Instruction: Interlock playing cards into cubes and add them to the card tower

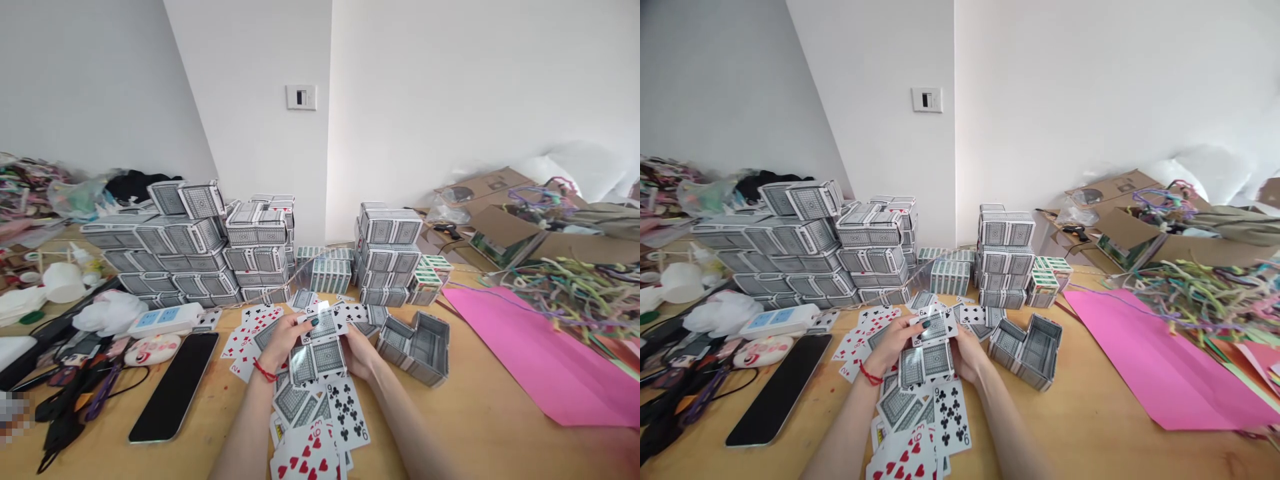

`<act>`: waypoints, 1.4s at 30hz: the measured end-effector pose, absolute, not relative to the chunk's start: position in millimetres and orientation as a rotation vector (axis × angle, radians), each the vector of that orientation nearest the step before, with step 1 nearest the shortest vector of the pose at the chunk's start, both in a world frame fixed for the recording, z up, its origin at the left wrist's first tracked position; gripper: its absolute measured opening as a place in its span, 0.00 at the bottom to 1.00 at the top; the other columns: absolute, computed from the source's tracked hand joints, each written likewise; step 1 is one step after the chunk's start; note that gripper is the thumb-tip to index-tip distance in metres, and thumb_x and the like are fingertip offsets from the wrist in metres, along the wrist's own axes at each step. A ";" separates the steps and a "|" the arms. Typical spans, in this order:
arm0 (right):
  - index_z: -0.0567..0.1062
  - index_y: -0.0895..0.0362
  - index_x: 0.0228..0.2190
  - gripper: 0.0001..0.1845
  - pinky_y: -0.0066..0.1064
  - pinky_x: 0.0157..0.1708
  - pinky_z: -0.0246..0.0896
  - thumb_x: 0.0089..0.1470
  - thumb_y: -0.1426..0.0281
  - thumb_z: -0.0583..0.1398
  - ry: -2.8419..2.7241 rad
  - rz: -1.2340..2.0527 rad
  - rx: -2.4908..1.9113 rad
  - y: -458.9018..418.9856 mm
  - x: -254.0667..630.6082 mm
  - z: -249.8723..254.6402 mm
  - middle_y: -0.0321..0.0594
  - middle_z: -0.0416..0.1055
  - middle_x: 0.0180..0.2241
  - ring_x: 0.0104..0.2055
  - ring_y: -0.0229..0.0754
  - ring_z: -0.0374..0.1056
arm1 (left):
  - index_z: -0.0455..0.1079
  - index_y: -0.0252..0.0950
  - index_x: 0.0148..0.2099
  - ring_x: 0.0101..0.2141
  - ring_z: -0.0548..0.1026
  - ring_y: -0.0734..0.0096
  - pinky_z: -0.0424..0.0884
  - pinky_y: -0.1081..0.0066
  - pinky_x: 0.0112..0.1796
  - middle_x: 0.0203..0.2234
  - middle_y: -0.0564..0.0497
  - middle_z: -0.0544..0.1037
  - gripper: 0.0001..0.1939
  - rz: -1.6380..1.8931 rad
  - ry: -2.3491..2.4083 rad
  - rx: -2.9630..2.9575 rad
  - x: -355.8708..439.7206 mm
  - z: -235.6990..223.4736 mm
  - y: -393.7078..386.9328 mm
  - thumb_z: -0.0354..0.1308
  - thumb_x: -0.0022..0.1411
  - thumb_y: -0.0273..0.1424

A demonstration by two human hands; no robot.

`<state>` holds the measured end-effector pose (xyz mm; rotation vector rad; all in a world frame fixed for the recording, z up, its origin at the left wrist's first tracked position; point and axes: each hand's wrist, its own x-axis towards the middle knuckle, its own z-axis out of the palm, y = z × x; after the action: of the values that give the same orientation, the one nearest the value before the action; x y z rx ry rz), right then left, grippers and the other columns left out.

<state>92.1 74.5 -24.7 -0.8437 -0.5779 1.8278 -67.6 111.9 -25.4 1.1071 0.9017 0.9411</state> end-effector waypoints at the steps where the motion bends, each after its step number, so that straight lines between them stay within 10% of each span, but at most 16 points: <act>1: 0.73 0.58 0.30 0.10 0.35 0.31 0.65 0.43 0.66 0.62 -0.576 1.838 -0.840 73.7 91.5 -24.0 0.40 0.75 0.27 0.30 0.43 0.71 | 0.73 0.31 0.27 0.23 0.69 0.73 0.62 0.75 0.25 0.22 0.49 0.75 0.11 0.943 0.898 1.108 -67.8 -25.9 112.1 0.64 0.43 0.35; 42: 0.75 0.58 0.27 0.10 0.34 0.35 0.63 0.41 0.65 0.65 -0.602 1.831 -0.684 71.4 91.1 -27.2 0.39 0.75 0.25 0.32 0.43 0.71 | 0.68 0.31 0.22 0.21 0.62 0.77 0.57 0.77 0.22 0.18 0.54 0.68 0.15 0.904 0.995 1.251 -62.2 -31.5 114.1 0.64 0.41 0.39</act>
<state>91.1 71.4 -27.2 -0.6844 -0.6024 1.8309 -62.2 114.1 -31.5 1.2510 0.9952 0.9044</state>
